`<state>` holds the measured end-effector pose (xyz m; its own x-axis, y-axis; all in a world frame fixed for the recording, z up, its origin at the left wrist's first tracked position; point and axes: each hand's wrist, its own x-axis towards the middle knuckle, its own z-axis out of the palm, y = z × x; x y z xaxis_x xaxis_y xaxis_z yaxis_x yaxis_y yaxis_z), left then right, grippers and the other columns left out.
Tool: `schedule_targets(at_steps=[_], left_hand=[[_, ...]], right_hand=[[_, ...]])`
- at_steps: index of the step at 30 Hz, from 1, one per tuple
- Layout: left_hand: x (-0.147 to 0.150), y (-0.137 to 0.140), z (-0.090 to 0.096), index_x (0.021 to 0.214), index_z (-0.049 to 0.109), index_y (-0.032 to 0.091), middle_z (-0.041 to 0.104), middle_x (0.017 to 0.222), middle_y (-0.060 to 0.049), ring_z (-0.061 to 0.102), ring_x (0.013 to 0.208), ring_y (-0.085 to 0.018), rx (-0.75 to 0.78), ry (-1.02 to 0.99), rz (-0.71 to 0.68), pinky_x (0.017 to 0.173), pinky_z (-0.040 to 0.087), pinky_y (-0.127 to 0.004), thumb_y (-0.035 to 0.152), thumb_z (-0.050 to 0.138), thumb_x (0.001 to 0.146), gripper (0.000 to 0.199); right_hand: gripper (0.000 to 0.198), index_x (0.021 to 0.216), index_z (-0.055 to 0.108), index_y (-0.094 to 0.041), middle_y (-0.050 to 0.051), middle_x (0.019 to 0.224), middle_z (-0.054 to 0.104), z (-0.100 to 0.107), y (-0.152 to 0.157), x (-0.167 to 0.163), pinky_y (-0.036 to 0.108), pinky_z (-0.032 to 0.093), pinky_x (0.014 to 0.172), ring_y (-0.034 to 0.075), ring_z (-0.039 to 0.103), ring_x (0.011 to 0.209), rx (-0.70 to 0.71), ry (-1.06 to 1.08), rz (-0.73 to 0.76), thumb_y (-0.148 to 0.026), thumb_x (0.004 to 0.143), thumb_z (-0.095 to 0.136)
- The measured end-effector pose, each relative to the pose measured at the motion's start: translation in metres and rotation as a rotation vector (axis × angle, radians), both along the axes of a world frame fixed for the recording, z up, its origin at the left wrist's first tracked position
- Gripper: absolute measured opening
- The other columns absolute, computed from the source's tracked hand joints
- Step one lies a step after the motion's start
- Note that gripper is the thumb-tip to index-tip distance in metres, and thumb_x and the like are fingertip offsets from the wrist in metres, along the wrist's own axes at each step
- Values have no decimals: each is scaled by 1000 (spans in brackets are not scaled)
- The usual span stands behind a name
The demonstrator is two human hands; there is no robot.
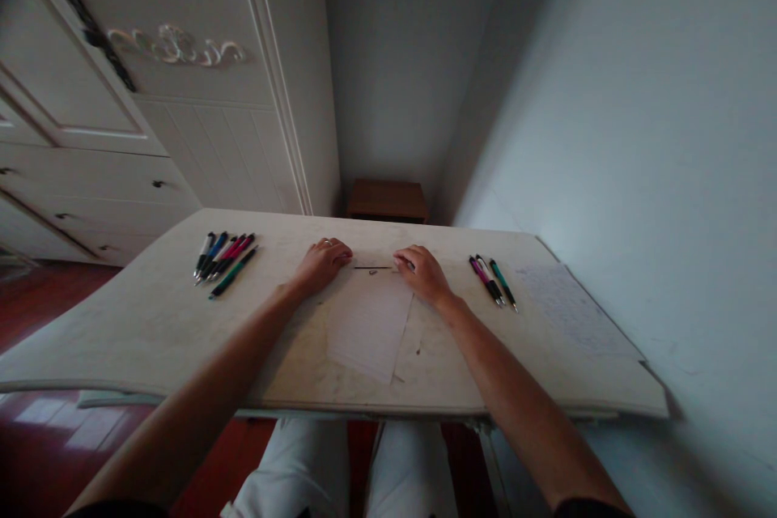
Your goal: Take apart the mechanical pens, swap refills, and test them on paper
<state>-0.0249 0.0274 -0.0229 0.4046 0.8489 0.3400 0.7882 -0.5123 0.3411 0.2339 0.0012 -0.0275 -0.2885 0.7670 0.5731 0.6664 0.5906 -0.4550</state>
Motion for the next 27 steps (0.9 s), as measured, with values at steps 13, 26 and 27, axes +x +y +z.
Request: schedule_targets(at_steps=[13,26,27], left_hand=[[1,-2,0,106,68,24,67,108,-8,56,103,-26,23,37,-14,87,42,-39,22,52,93,22],[3,1,-2,91,71,21,68,100,-8,59,97,-24,41,-51,-35,87,45,-38,19,53,91,19],[3,3,-3,91,71,20,68,99,-8,59,96,-24,35,-84,-38,87,45,-37,19,53,90,18]], right_hand=[[20,101,72,-19,9,97,69,4,-7,-14,38,48,88,22,61,94,-23,-118,71,-21,93,54],[11,88,73,-20,9,98,68,6,1,-23,37,46,83,22,59,92,6,-339,25,-18,89,62],[10,87,73,-20,8,97,68,6,2,-23,37,45,83,22,59,93,2,-337,20,-17,89,63]])
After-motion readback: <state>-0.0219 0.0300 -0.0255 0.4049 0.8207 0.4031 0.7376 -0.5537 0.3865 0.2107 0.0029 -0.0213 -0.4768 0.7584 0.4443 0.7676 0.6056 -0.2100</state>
